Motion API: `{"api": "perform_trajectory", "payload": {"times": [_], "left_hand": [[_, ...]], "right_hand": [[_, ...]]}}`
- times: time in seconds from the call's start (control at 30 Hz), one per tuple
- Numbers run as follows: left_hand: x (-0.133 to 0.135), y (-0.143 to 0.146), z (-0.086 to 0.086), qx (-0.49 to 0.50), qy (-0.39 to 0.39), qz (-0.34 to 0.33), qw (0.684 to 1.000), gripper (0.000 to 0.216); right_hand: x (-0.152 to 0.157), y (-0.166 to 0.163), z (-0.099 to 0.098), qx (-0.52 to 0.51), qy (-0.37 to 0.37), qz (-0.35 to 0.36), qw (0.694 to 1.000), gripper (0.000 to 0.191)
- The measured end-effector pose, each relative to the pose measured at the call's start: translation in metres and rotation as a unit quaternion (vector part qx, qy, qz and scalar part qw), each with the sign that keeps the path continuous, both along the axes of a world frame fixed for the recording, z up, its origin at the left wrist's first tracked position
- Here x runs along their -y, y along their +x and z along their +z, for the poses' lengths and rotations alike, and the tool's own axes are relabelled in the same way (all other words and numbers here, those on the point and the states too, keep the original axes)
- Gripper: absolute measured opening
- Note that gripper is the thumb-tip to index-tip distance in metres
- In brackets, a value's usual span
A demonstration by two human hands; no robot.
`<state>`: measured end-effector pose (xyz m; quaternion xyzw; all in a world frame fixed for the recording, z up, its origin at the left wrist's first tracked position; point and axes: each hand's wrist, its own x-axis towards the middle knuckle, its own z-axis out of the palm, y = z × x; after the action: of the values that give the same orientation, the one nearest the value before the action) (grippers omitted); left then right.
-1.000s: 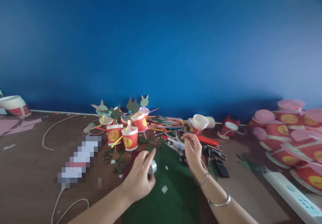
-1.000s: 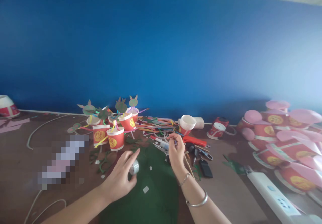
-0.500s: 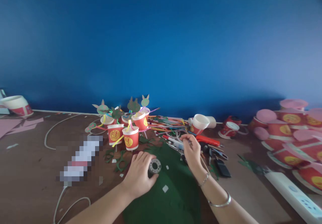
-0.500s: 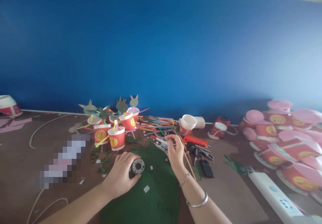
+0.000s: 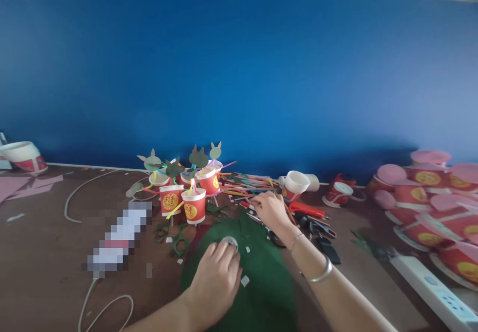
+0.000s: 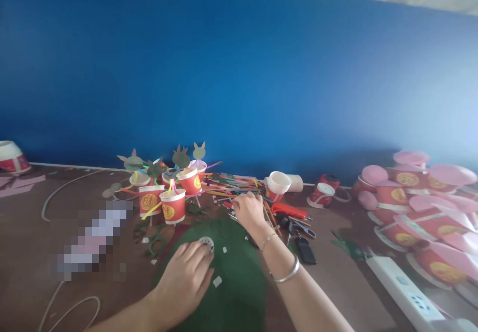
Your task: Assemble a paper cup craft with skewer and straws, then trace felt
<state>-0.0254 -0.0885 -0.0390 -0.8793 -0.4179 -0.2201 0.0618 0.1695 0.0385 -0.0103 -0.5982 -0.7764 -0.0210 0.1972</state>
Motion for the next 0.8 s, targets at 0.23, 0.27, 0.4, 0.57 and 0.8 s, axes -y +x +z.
{"api": "perform_trajectory", "payload": {"times": [0.23,0.27,0.4,0.57,0.8], "left_hand": [[0.019,0.012,-0.029,-0.078,0.111,0.035,0.99,0.033],[0.02,0.012,-0.032,-0.076,0.127,0.036,0.988,0.032],[0.021,0.014,-0.036,-0.069,0.166,0.04,0.983,0.029],[0.022,0.012,-0.034,-0.082,0.168,0.022,0.982,0.03],[0.023,0.012,-0.034,-0.086,0.166,-0.055,0.981,0.025]], "right_hand": [[-0.02,-0.018,-0.003,0.106,-0.065,0.04,0.991,0.014],[-0.02,-0.019,-0.004,0.107,-0.066,0.045,0.991,0.011],[-0.017,-0.019,-0.007,0.097,-0.065,0.054,0.992,0.02],[-0.019,-0.019,-0.013,-0.088,-0.01,0.068,0.994,0.029],[-0.015,-0.022,-0.013,-0.141,0.027,0.156,0.977,0.026]]}}
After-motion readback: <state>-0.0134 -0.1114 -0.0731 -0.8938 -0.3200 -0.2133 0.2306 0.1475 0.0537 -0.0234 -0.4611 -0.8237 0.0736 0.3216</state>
